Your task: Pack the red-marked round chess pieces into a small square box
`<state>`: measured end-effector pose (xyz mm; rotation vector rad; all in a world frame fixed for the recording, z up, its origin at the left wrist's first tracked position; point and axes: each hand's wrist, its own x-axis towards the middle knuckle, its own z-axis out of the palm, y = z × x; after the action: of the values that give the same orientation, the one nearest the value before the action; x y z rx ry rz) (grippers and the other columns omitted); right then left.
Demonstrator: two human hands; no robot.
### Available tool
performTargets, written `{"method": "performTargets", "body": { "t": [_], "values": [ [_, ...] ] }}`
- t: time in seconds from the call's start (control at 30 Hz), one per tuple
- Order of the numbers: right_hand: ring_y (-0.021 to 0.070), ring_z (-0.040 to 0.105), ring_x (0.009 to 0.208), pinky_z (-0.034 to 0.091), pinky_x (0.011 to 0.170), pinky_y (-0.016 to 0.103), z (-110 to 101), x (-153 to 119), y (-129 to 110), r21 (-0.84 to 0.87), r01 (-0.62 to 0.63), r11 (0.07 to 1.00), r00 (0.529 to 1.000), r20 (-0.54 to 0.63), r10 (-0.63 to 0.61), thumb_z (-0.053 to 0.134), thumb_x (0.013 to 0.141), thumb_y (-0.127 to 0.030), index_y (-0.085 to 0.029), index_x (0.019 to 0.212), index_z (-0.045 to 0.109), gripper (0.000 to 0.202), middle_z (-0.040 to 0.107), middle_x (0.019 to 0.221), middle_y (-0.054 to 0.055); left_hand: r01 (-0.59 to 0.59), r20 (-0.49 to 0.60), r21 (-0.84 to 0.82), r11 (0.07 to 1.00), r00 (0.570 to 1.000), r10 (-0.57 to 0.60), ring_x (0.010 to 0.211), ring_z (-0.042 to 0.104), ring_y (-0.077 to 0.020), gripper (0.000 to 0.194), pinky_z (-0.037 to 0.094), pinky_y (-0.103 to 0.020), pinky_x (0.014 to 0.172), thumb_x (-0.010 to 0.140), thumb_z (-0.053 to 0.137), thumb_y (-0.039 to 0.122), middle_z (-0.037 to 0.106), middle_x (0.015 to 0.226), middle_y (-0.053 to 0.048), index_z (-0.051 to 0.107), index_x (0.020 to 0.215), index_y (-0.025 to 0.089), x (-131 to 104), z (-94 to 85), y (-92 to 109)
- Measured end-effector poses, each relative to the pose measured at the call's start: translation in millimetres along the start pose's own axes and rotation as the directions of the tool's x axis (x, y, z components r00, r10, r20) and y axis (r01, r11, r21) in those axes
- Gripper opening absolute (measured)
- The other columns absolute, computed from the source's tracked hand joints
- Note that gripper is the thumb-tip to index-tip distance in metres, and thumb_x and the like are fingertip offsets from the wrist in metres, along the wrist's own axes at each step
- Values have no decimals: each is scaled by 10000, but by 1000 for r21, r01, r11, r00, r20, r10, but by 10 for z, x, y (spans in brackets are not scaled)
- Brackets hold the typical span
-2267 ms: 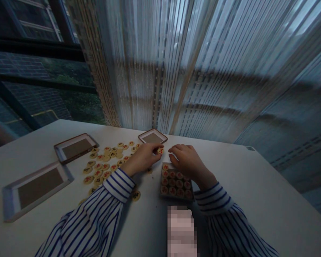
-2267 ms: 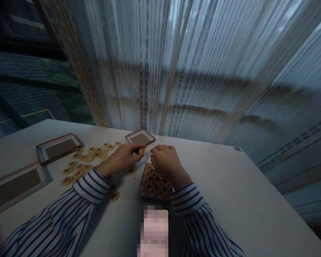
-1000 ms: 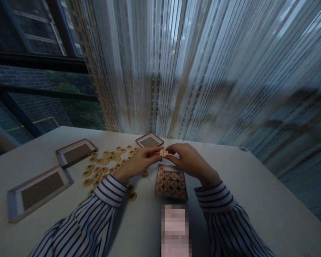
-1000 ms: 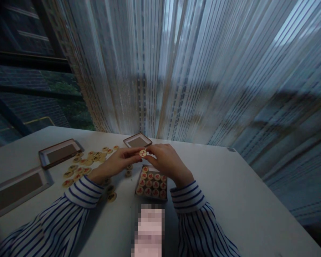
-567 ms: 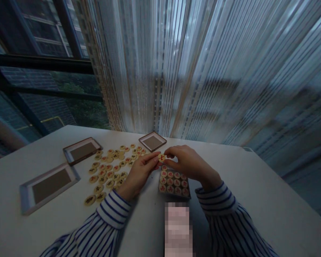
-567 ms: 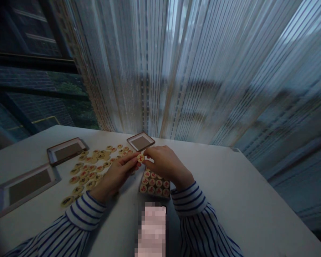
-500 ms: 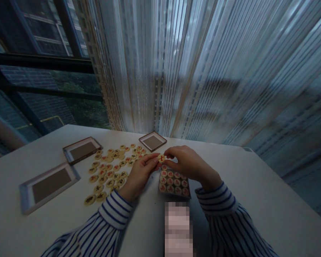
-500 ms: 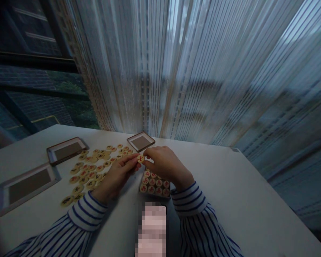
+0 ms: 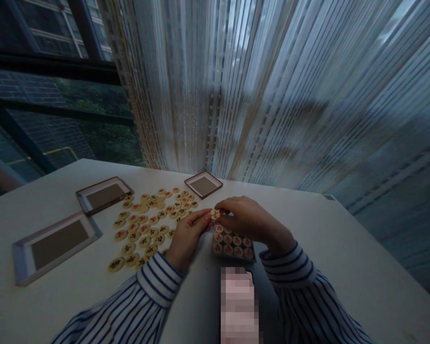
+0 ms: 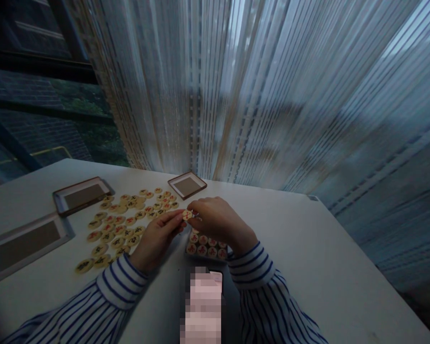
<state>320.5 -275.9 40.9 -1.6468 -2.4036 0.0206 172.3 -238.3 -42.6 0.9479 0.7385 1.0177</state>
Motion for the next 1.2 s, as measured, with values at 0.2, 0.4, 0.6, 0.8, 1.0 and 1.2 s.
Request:
{"method": "performTargets", "body": {
  "t": [0.2,0.4,0.6,0.8,1.0,1.2],
  "values": [
    [166,595,788,373,660,255,30,15,-9,-24,-1,1000,1000,18,2,519,819,-282,-183,960,626,203,675,864,41,-9,12,-8,1000,1000,9,697,597,-102,332,451,-199,659,600,759,326,706,799,-31,701,883,163,30,-27,-58],
    [162,587,781,360,663,256,44,23,10,-54,14,998,999,47,-12,518,819,-291,-176,958,618,206,669,863,46,-27,37,-14,1000,999,28,721,616,-121,330,465,-226,692,602,753,327,711,840,-43,696,878,157,39,-24,-77],
    [178,593,839,374,726,281,53,12,45,-78,22,997,1000,20,-20,503,830,-297,-169,951,617,210,669,904,57,-67,-21,121,990,997,70,677,608,-131,341,456,-243,651,630,701,367,701,773,-48,687,882,137,13,-6,-40],
    [183,608,839,388,725,276,58,-4,136,-122,-57,991,997,49,64,493,833,-295,-165,977,612,227,676,918,64,-81,-128,266,961,985,118,686,610,-157,373,464,-297,683,623,645,373,683,757,-57,630,893,116,30,-17,-23],
    [203,613,868,395,724,279,82,-2,200,-193,-116,974,982,128,142,456,849,-333,-171,990,619,270,678,944,77,-105,-90,402,910,984,154,824,616,-200,315,467,-344,787,620,628,312,664,842,-76,624,877,130,7,-18,-62],
    [216,591,934,390,779,306,155,3,296,-224,-137,965,967,181,179,427,857,-378,-181,1038,626,333,651,1036,92,-25,-27,553,833,999,47,799,617,-207,349,485,-360,765,654,607,241,645,911,-92,628,980,119,-68,25,-48]
  ]
}}
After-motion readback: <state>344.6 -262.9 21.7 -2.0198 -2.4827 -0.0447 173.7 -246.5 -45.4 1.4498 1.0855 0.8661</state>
